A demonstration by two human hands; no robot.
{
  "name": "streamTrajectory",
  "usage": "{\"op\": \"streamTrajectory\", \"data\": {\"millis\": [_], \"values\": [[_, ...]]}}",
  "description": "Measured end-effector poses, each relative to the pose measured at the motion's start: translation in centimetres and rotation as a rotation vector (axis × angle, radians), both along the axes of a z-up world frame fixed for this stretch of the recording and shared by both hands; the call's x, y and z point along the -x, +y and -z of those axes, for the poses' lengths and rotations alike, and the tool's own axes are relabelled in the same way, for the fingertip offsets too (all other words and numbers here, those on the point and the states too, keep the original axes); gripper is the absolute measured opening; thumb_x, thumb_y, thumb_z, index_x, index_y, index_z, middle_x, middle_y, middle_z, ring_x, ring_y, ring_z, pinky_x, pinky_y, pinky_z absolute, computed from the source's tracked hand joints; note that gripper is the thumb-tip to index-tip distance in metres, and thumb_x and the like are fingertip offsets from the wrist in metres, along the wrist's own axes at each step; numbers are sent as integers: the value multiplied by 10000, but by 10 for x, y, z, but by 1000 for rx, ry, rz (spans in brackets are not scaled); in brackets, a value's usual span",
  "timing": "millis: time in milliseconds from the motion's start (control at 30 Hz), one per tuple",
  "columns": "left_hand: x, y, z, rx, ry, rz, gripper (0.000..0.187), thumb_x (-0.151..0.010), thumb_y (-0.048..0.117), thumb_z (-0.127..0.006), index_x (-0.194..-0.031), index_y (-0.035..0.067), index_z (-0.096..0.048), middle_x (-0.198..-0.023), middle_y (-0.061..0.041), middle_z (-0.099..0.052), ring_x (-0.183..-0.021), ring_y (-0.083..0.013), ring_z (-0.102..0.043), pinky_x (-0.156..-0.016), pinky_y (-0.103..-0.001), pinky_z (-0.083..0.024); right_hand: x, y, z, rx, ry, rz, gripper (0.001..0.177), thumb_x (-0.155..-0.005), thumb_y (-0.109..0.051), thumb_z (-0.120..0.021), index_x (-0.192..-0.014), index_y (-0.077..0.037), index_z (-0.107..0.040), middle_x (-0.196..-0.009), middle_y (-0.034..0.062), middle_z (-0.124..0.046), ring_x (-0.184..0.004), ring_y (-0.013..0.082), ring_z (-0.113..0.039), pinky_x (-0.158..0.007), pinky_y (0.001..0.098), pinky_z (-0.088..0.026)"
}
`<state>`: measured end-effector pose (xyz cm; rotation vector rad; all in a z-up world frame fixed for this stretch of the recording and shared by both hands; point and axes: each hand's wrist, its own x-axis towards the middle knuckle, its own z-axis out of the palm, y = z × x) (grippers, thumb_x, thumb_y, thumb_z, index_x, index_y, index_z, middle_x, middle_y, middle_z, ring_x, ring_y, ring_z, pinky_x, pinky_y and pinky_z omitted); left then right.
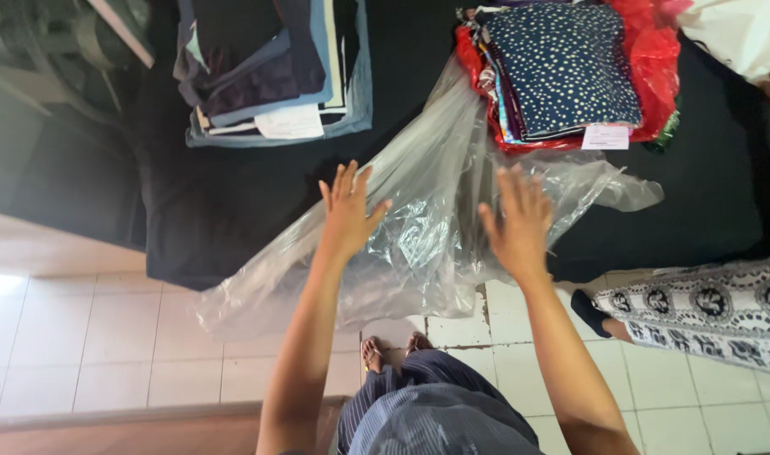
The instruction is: The person folds a large piece of light-colored fabric on a table, then stacks it with other folded garments. They smooth the fabric and adjust the pile, handling several folded items and a plastic sheet.
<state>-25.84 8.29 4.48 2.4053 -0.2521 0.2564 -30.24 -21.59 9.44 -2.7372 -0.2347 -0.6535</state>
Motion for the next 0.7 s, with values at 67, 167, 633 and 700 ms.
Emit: {"op": "streamTrajectory", "data": {"millis": [67,167,633,700], "values": [[-15,-14,4,-19,45,-20,859,-916,543,-676,-1560,56,-382,-1644,-252,-277,-1543,-435,-165,-1217,-637,-39,-6,8,24,75,121,-50,584,-934,-290,-716,-1439,-34,-573,-1550,243,-436,-1427,511,-301,-1094,629,-230],[-12,-12,8,-62,134,-70,1034,-856,650,-690,-1567,-3,-319,-1624,-294,-240,-1525,-473,-129,-1198,-655,-30,17,-6,44,-192,192,-129,462,-1058,-297,-601,-1489,-137,-554,-1660,147,-410,-1564,440,-300,-1248,588,-261],[60,144,-37,49,488,92,790,-697,497,-873,-1281,94,-524,-1097,-179,-682,-1021,-297,-665,-899,-422,-527,57,32,73,956,427,-405,1075,-788,70,-630,-1609,-483,-211,-1696,-67,-73,-1539,289,-109,-1133,686,-144],[52,156,-47,204,560,113,667,-820,410,-794,-1338,118,-492,-991,-174,-716,-863,-234,-678,-801,-360,-525,48,25,76,820,471,-443,1027,-781,122,-561,-1598,-427,-268,-1698,-66,-121,-1559,233,-138,-1152,689,-141]]}}
